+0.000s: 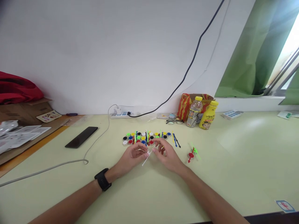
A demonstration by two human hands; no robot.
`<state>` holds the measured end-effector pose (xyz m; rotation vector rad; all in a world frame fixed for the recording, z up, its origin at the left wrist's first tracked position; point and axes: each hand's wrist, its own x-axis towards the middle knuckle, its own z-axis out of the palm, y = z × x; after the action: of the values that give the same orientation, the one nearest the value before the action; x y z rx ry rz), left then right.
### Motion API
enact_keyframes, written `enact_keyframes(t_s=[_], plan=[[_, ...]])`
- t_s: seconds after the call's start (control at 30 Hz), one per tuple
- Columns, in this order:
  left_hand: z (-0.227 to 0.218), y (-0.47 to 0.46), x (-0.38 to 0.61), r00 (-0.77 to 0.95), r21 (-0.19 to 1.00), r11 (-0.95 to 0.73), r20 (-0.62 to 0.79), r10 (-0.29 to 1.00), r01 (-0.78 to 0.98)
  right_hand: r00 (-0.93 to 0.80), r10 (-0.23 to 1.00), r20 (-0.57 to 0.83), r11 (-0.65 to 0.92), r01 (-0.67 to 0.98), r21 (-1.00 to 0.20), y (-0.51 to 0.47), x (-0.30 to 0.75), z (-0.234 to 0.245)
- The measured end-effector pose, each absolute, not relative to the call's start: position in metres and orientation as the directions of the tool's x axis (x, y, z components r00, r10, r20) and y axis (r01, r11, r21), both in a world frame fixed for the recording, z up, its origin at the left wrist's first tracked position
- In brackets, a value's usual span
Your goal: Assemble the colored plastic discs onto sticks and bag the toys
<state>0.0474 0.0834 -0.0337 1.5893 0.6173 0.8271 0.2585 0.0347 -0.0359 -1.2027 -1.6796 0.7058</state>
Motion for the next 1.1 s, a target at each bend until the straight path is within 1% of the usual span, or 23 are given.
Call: enact_keyframes(t_s=[0.07, 0.13, 0.27, 0.33, 0.43, 0.5, 0.57, 0.63, 0.73, 0.77, 0.93, 1.03, 1.1], plan=[[-0.037, 0.086, 0.047, 0.598, 0.986, -0.151, 0.164, 0.784, -0.072, -0.093, 0.916, 0.391, 0.391, 0.436, -0.811, 0.034, 0.259, -0.035], [-0.039, 0.087, 0.048, 0.598, 0.987, -0.134, 0.158, 0.786, -0.085, -0.117, 0.914, 0.388, 0.398, 0.438, -0.806, 0.032, 0.259, -0.034], [-0.041, 0.090, 0.047, 0.575, 0.987, -0.145, 0.162, 0.802, -0.076, -0.192, 0.933, 0.303, 0.354, 0.362, -0.862, 0.029, 0.256, -0.033], [-0.041, 0.091, 0.047, 0.563, 0.985, -0.158, 0.169, 0.809, -0.070, -0.182, 0.938, 0.295, 0.340, 0.316, -0.886, 0.027, 0.254, -0.033], [-0.041, 0.091, 0.046, 0.570, 0.983, -0.167, 0.184, 0.801, -0.082, -0.120, 0.946, 0.300, 0.322, 0.261, -0.910, 0.025, 0.253, -0.033], [-0.042, 0.091, 0.047, 0.571, 0.983, -0.166, 0.184, 0.800, -0.085, -0.139, 0.958, 0.251, 0.279, 0.258, -0.925, 0.026, 0.255, -0.033], [-0.042, 0.090, 0.047, 0.553, 0.984, -0.157, 0.179, 0.814, -0.087, -0.191, 0.967, 0.168, 0.217, 0.275, -0.936, 0.029, 0.258, -0.033], [-0.042, 0.090, 0.048, 0.532, 0.985, -0.150, 0.174, 0.829, -0.089, -0.189, 0.974, 0.122, 0.172, 0.279, -0.945, 0.033, 0.261, -0.033], [-0.040, 0.090, 0.049, 0.527, 0.985, -0.150, 0.170, 0.833, -0.081, -0.097, 0.985, 0.139, 0.158, 0.227, -0.961, 0.037, 0.263, -0.030], [-0.040, 0.090, 0.049, 0.532, 0.985, -0.153, 0.170, 0.830, -0.075, -0.091, 0.985, 0.145, 0.160, 0.193, -0.968, 0.037, 0.262, -0.029], [-0.038, 0.088, 0.048, 0.555, 0.982, -0.182, 0.180, 0.812, -0.052, -0.190, 0.970, 0.151, 0.159, 0.028, -0.987, 0.033, 0.255, -0.026], [-0.038, 0.087, 0.048, 0.572, 0.982, -0.182, 0.174, 0.802, -0.044, -0.240, 0.961, 0.137, 0.143, 0.006, -0.990, 0.031, 0.253, -0.029], [-0.038, 0.086, 0.048, 0.593, 0.984, -0.169, 0.169, 0.787, -0.056, -0.262, 0.957, 0.127, 0.137, 0.019, -0.990, 0.032, 0.252, -0.030]])
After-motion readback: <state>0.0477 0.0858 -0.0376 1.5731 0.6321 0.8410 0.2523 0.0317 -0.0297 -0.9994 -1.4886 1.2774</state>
